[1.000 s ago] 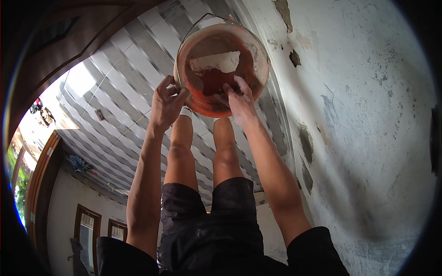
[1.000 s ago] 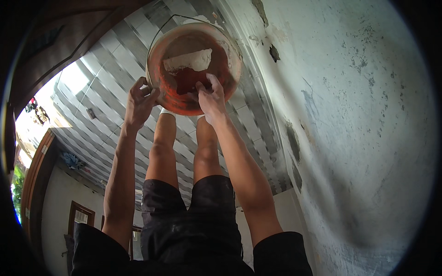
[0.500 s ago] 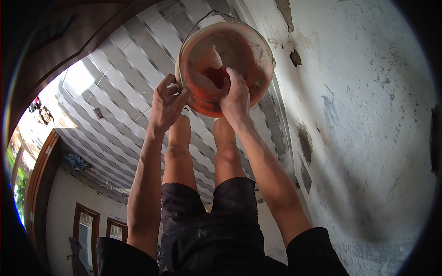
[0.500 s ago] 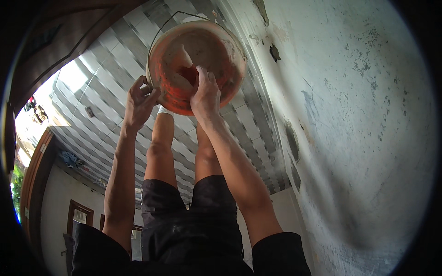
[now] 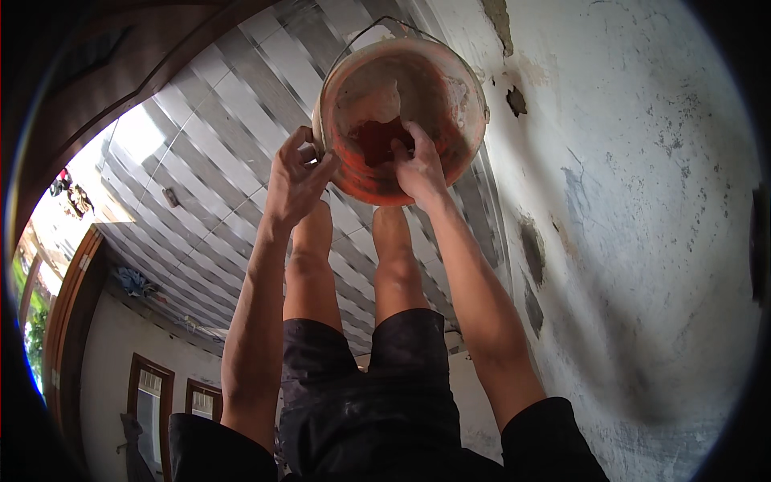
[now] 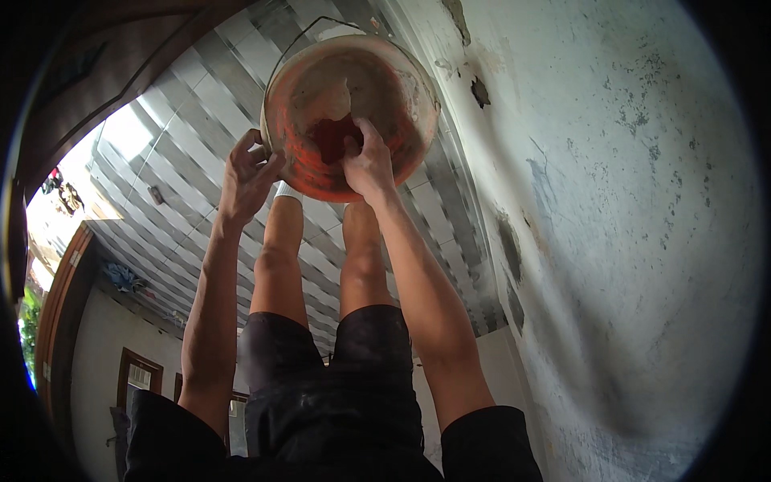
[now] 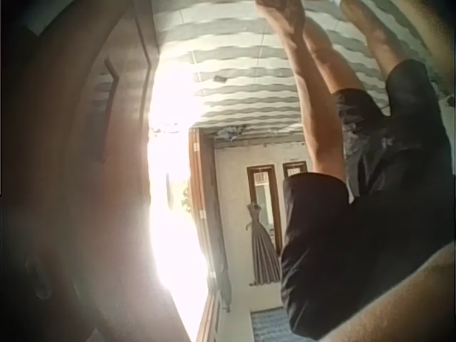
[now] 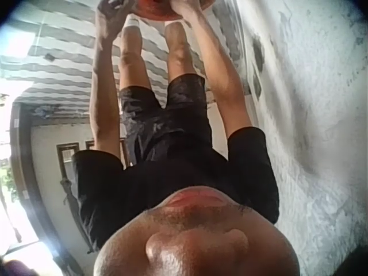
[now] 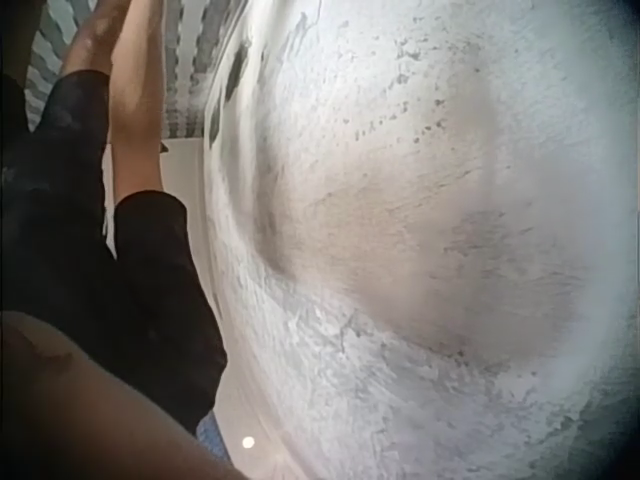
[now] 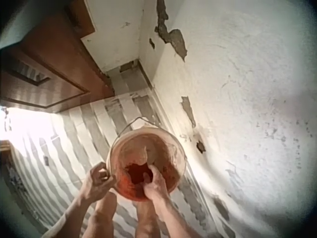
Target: Patching a hole in a wall with putty using a scraper.
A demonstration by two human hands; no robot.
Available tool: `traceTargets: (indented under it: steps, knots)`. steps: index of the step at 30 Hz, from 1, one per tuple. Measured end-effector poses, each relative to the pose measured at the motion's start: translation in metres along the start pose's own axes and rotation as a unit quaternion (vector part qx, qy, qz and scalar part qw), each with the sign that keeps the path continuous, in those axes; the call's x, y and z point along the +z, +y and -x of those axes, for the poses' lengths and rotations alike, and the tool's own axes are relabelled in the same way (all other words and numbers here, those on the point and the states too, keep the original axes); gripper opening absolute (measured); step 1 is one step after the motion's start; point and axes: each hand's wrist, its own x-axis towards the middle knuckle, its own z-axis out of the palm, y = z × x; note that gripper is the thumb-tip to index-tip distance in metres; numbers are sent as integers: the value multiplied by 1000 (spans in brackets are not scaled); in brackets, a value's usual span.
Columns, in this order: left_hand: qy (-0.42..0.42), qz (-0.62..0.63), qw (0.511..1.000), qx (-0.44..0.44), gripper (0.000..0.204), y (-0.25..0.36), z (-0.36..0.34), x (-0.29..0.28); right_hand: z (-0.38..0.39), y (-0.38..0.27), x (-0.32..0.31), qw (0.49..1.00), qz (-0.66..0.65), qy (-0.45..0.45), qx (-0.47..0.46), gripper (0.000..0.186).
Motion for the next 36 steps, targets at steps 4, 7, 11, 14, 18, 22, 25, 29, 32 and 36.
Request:
traceTargets:
  steps: [4,7,11,14,18,22,25,29,32,36]
  knots:
    - [-3,2,1000,-11,22,0,-1,3,-1,-2,-14,952,-214,-71,205,41]
    - [-12,11,1000,4,22,-3,-6,1,6,-11,-29,924,-278,-67,255,46]
    - [0,9,1000,-4,22,-11,-18,-4,18,-6,-46,871,-404,-44,277,49]
    - [9,22,1000,-14,23,-22,-33,-9,24,-3,-60,822,-488,-48,289,33]
    - [18,58,998,-13,23,-49,-69,-12,26,-8,-75,810,-486,-30,325,22]
    - [43,48,998,-24,22,-95,-124,-5,20,26,-71,751,-593,-95,273,21]
    - [69,-40,995,-57,24,-120,-161,-1,7,27,-61,744,-612,-67,261,24]
    - [71,30,994,-81,25,-142,-202,30,-3,44,-57,843,-497,-57,198,31]
    - [76,48,992,-90,25,-165,-226,38,-8,52,-49,856,-480,-40,188,28]
    - [96,62,989,-99,23,-194,-245,43,-12,59,-46,853,-487,-15,186,26]
